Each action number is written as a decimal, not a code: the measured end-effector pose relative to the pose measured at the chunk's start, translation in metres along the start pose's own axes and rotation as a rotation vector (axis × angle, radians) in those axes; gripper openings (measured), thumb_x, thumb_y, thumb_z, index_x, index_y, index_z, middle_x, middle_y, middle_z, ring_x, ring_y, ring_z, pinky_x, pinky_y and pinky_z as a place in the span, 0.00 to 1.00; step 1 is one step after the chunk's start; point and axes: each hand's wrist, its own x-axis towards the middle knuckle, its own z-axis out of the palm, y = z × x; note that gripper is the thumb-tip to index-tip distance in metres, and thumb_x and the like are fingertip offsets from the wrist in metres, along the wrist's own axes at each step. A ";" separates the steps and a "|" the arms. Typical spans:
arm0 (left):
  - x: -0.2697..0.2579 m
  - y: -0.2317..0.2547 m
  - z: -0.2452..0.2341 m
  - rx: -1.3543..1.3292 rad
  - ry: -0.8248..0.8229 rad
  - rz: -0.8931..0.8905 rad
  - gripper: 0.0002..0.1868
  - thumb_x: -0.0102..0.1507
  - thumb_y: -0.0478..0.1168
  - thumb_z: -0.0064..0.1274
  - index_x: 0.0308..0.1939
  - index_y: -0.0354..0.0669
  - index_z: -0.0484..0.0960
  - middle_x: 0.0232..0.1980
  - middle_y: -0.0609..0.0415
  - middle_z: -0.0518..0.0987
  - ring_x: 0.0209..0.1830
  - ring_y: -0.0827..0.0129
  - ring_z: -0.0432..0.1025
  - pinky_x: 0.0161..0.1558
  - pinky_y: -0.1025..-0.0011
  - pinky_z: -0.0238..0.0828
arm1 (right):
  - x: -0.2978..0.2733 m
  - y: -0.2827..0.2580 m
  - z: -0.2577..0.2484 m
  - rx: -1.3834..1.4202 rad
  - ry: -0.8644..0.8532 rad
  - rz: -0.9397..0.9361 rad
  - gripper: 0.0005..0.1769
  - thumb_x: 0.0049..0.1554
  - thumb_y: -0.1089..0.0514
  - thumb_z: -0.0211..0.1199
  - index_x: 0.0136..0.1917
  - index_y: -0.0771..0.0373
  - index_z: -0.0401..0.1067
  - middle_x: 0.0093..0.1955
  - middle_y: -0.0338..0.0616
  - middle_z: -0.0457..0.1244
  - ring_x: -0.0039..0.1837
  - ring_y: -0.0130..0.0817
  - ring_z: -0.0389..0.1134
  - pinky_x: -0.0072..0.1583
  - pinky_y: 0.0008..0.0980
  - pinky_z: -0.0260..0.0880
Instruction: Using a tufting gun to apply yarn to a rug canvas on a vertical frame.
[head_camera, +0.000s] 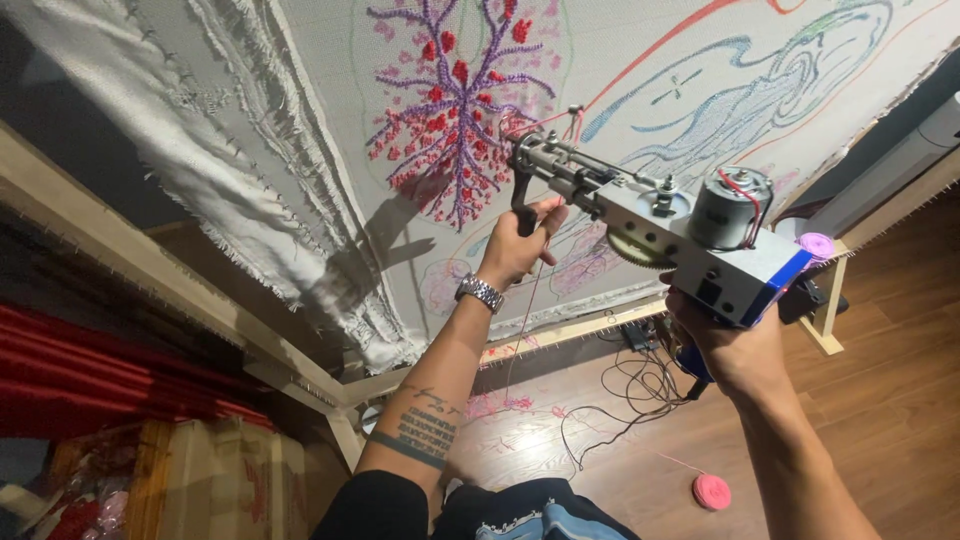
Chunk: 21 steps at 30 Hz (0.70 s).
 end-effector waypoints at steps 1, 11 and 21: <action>-0.003 0.007 0.000 0.023 -0.001 -0.010 0.22 0.56 0.50 0.56 0.50 0.43 0.76 0.47 0.39 0.76 0.16 0.65 0.74 0.08 0.81 0.63 | 0.000 0.004 0.001 0.000 0.022 0.009 0.06 0.47 0.71 0.60 0.31 0.71 0.65 0.21 0.51 0.56 0.22 0.35 0.58 0.29 0.34 0.63; -0.005 0.024 -0.007 0.095 -0.014 -0.054 0.24 0.55 0.48 0.53 0.52 0.40 0.74 0.53 0.40 0.73 0.21 0.65 0.75 0.09 0.81 0.64 | 0.004 0.015 0.013 0.133 0.036 -0.111 0.02 0.44 0.72 0.57 0.34 0.73 0.66 0.21 0.48 0.55 0.22 0.29 0.57 0.27 0.29 0.62; -0.008 0.032 -0.016 0.078 -0.002 -0.050 0.23 0.56 0.46 0.53 0.51 0.39 0.74 0.52 0.40 0.74 0.20 0.65 0.75 0.08 0.82 0.63 | 0.009 0.019 0.019 0.224 0.006 -0.141 0.03 0.43 0.74 0.54 0.34 0.74 0.66 0.21 0.47 0.54 0.22 0.27 0.55 0.26 0.28 0.60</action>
